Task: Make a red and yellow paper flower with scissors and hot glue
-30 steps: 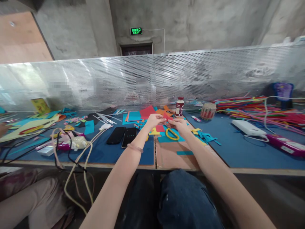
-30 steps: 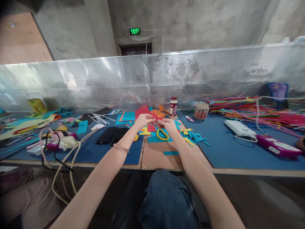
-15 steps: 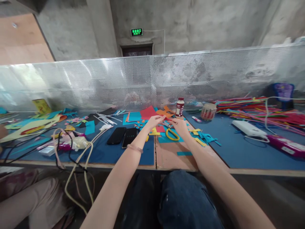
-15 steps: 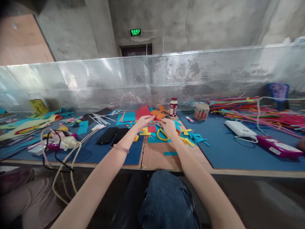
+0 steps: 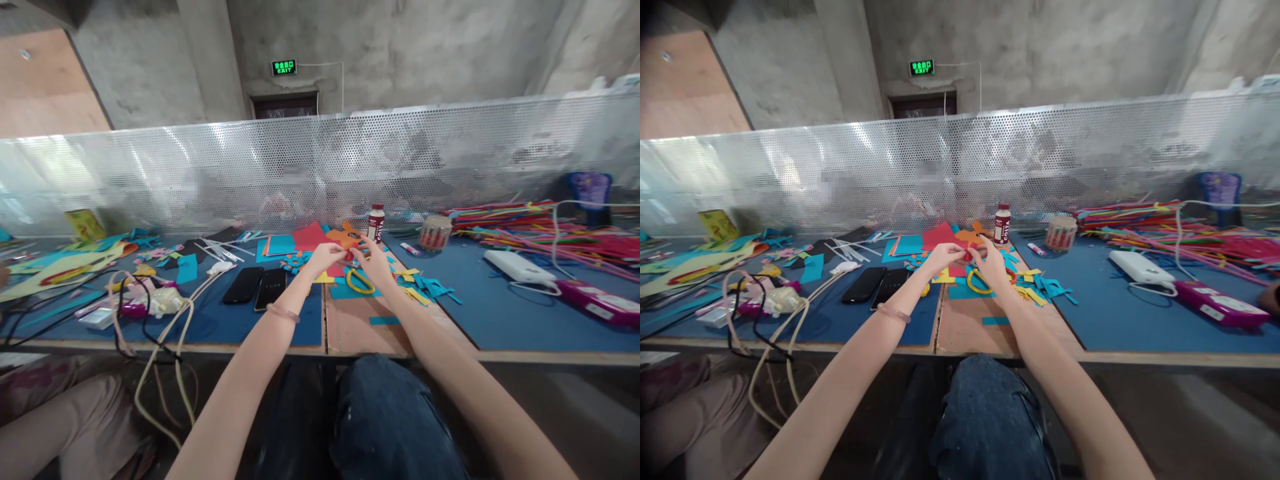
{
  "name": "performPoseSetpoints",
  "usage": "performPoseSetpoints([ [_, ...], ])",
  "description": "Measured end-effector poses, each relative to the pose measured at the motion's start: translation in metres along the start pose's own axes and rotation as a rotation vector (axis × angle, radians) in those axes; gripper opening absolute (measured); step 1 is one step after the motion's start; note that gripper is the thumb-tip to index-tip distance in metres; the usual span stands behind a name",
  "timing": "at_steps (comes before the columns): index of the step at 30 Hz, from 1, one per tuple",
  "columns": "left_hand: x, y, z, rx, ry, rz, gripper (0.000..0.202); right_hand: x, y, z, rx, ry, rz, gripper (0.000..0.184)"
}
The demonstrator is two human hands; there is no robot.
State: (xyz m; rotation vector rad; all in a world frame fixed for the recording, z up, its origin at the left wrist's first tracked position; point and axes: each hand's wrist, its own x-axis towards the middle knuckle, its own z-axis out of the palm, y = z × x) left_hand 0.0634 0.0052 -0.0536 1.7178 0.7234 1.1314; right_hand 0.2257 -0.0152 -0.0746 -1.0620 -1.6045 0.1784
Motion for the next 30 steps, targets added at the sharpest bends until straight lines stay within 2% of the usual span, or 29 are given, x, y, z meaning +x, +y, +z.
performPoseSetpoints([
  [4,0.003,-0.002,0.005,-0.051,0.052,-0.01,0.017,-0.003,-0.004,0.007,-0.01,-0.023,-0.039,0.065],
  [13,0.0,-0.001,0.004,-0.074,0.055,-0.064,0.006,-0.005,-0.005,0.005,-0.09,-0.079,-0.067,0.062],
  [18,-0.003,0.0,-0.001,-0.052,0.056,-0.102,0.008,-0.004,-0.003,0.003,-0.066,-0.049,-0.032,0.051],
  [25,-0.008,0.002,-0.002,-0.062,0.017,-0.117,0.018,0.003,0.006,0.002,-0.022,-0.02,0.036,0.051],
  [27,-0.007,0.002,-0.001,-0.075,0.034,-0.112,0.019,0.004,0.008,0.001,-0.061,-0.024,0.062,0.051],
  [30,-0.004,0.0,-0.003,-0.099,0.119,-0.101,0.018,0.002,0.013,-0.003,-0.197,-0.058,0.12,0.045],
])
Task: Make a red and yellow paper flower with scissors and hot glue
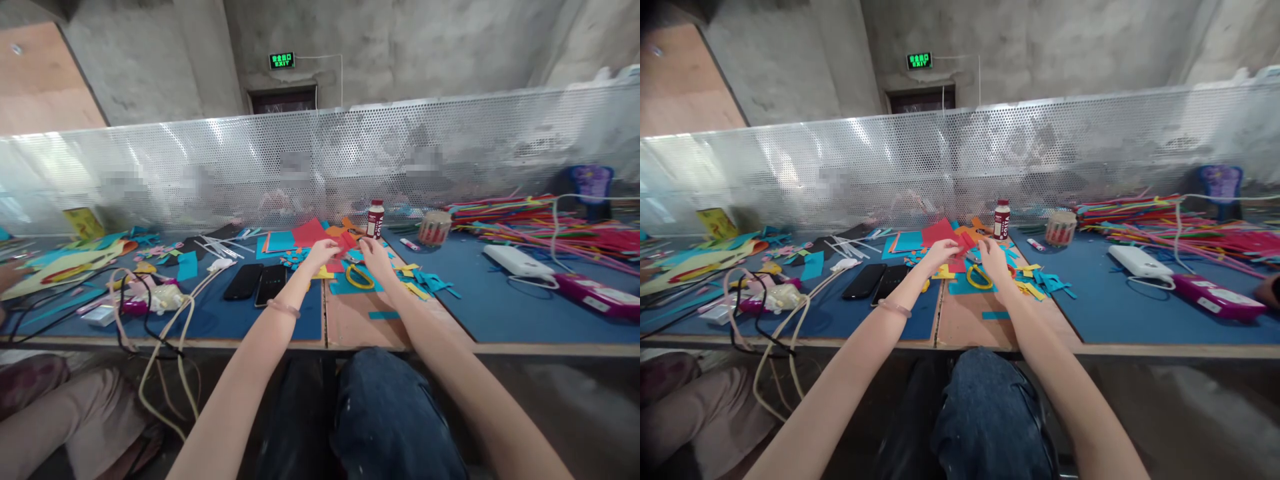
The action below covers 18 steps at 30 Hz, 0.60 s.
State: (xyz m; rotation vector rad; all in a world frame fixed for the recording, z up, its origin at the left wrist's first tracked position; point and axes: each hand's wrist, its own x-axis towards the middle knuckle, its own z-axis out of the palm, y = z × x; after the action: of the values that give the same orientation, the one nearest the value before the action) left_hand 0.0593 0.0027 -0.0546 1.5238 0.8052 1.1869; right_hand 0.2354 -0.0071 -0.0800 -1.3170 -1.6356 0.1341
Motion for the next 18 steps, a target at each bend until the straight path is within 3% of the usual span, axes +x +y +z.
performPoseSetpoints([
  [3,0.004,-0.004,-0.004,-0.035,0.1,-0.007,0.017,-0.007,0.007,-0.001,-0.2,-0.068,0.077,0.036],
  [7,0.008,-0.009,-0.007,-0.085,0.161,-0.047,0.019,-0.015,0.009,0.002,-0.414,-0.143,0.165,0.04],
  [12,0.006,-0.012,-0.002,-0.139,0.126,-0.101,0.02,-0.017,-0.004,0.005,-0.553,-0.171,0.191,0.049],
  [18,0.007,-0.02,0.005,-0.133,0.044,-0.189,0.024,-0.018,-0.01,0.011,-0.575,-0.098,0.162,0.055],
])
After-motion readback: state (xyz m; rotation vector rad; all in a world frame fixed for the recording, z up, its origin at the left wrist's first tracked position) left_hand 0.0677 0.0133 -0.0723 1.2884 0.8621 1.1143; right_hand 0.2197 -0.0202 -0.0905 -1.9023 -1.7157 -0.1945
